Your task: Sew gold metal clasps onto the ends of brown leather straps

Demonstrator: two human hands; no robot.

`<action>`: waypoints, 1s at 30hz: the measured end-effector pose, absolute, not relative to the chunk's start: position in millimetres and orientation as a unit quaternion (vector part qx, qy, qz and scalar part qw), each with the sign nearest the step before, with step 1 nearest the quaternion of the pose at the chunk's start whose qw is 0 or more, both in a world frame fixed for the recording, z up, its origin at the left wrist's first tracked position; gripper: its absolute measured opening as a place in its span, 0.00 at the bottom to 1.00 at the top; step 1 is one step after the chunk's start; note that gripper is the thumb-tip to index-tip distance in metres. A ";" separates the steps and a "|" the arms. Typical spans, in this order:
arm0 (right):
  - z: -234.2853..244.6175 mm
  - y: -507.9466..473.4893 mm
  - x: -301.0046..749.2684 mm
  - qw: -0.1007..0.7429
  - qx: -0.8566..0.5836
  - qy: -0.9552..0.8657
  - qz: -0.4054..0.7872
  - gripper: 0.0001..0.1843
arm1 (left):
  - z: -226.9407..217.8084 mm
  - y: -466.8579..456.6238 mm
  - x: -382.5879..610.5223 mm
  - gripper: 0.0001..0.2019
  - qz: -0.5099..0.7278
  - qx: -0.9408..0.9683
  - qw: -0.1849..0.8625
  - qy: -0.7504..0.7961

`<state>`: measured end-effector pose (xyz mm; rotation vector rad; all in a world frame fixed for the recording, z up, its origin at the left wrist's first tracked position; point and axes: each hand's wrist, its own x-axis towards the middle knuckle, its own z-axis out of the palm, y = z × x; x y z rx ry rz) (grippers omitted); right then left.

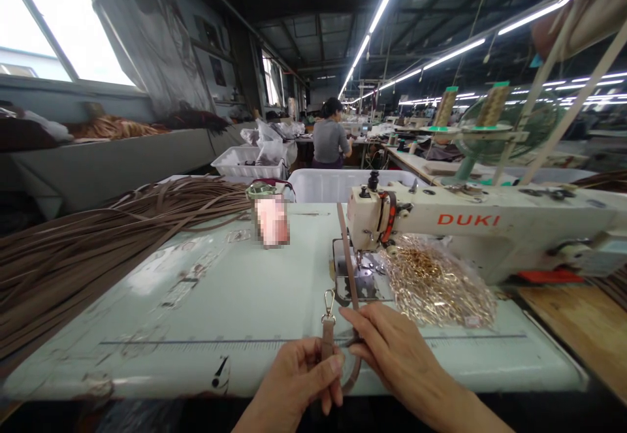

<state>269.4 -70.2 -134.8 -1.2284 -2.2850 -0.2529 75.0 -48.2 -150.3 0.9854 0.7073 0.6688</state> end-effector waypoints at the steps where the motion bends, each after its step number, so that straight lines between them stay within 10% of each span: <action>1: -135.2 -68.3 270.2 0.267 -0.439 -0.853 -0.089 0.16 | -149.1 -48.5 74.9 0.23 0.307 0.454 0.771 0.325; 25: -118.5 -64.6 266.4 0.232 -0.361 -0.900 -0.069 0.10 | -157.1 -46.6 73.5 0.21 0.295 0.503 0.743 0.328; 30: -125.3 -69.7 267.7 0.342 -0.390 -0.854 0.046 0.06 | -158.8 -46.7 74.3 0.21 0.302 0.514 0.738 0.316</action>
